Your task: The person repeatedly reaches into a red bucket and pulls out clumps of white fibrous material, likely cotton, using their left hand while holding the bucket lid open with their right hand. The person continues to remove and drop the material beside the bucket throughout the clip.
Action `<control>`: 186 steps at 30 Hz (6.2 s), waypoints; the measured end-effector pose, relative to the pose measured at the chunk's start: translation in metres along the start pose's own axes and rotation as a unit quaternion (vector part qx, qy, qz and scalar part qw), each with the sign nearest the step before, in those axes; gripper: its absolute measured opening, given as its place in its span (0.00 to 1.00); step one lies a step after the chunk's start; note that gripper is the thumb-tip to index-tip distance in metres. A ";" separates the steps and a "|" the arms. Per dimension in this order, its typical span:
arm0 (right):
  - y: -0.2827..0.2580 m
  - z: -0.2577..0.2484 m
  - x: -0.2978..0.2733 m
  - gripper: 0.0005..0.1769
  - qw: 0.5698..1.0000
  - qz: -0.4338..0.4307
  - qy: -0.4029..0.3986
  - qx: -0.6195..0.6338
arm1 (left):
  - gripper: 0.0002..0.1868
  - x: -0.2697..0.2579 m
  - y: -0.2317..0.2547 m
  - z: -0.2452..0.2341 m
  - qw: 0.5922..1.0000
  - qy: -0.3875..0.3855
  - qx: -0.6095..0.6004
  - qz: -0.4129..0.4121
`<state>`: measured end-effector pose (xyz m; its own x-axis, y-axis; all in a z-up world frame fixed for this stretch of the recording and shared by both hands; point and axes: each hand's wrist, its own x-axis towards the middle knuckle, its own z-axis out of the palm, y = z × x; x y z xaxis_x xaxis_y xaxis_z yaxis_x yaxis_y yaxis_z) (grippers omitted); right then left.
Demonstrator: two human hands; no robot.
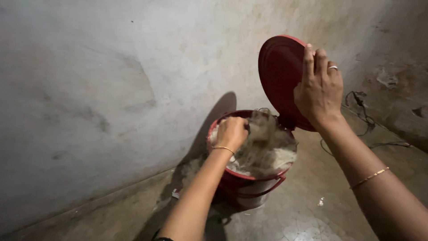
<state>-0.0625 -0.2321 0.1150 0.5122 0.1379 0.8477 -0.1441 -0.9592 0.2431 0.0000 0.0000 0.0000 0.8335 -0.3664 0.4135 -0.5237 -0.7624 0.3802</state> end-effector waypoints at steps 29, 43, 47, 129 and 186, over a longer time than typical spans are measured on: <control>-0.009 -0.013 0.004 0.47 1.000 -0.004 -0.011 -0.013 | 0.09 -0.021 -0.131 -0.053 0.977 -0.004 0.203 -0.073; -0.007 -0.010 0.004 0.47 1.000 -0.012 0.015 -0.015 | 0.11 -0.026 -0.156 -0.066 0.928 -0.027 0.300 -0.218; -0.007 -0.006 0.003 0.46 1.000 -0.009 0.018 -0.005 | 0.10 -0.031 -0.149 -0.080 0.900 -0.069 0.336 -0.268; -0.006 -0.005 0.002 0.47 1.000 0.002 -0.001 0.005 | 0.10 0.010 -0.049 -0.018 0.962 -0.001 -0.214 -0.167; -0.012 -0.008 0.002 0.46 1.000 -0.007 0.019 -0.005 | 0.17 -0.005 -0.043 -0.031 0.997 -0.056 0.029 -0.040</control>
<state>-0.0661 -0.2182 0.1178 0.4820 0.1597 0.8615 -0.1460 -0.9549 0.2587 0.0130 0.0514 0.0071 0.8880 -0.3587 0.2876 -0.4471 -0.8194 0.3587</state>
